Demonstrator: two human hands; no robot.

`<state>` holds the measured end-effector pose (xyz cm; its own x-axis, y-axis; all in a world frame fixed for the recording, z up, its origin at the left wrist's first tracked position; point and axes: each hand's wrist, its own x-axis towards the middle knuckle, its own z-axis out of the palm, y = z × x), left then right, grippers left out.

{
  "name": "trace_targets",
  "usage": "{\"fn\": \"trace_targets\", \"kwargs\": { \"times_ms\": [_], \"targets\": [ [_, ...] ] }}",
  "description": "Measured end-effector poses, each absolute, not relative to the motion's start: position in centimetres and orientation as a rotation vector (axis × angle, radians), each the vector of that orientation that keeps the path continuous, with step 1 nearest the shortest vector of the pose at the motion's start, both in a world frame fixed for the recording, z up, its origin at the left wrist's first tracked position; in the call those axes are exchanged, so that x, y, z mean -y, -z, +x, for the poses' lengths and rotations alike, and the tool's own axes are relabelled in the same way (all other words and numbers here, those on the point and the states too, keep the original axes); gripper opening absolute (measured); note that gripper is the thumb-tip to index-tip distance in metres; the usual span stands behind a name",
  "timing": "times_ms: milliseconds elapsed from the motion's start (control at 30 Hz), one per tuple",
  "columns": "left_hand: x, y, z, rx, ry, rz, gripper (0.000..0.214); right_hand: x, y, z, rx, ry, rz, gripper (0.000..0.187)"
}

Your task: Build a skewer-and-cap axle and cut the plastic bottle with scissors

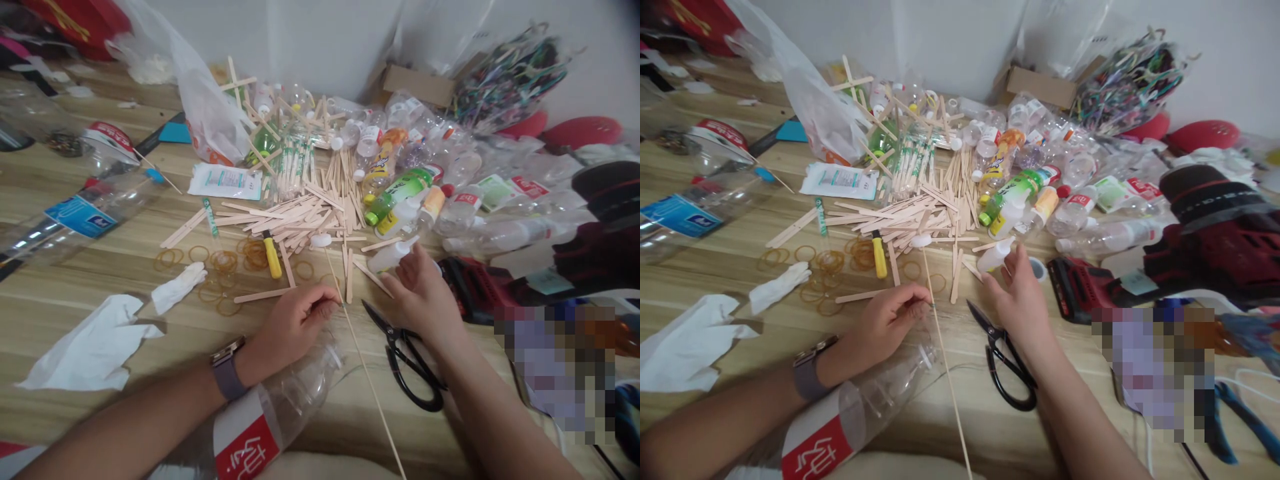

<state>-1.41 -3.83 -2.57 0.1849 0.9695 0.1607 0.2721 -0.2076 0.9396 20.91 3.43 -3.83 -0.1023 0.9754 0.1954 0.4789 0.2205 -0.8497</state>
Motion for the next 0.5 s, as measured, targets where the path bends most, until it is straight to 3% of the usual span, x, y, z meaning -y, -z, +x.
{"fn": "trace_targets", "kwargs": {
  "times_ms": [100, 200, 300, 500],
  "targets": [
    [3.8, 2.6, -1.4, -1.194, -1.069, 1.648, 0.015, -0.5, 2.1, 21.3, 1.815, -0.481, -1.490, 0.073],
    [3.8, 2.8, -1.4, -1.189, -1.068, 1.653, 0.015, 1.7, 0.3, 20.8, 1.968, -0.295, -1.460, 0.039],
    [3.9, 2.9, -1.4, -1.202, -1.054, 1.654, 0.014, 2.6, -0.2, 19.4, 2.053, -0.516, -1.350, 0.019],
    [3.9, 2.6, -1.5, -1.184, -1.042, 1.655, 0.013, 2.9, 0.8, 17.0, 1.946, -0.926, -1.240, 0.012]
  ]
}}
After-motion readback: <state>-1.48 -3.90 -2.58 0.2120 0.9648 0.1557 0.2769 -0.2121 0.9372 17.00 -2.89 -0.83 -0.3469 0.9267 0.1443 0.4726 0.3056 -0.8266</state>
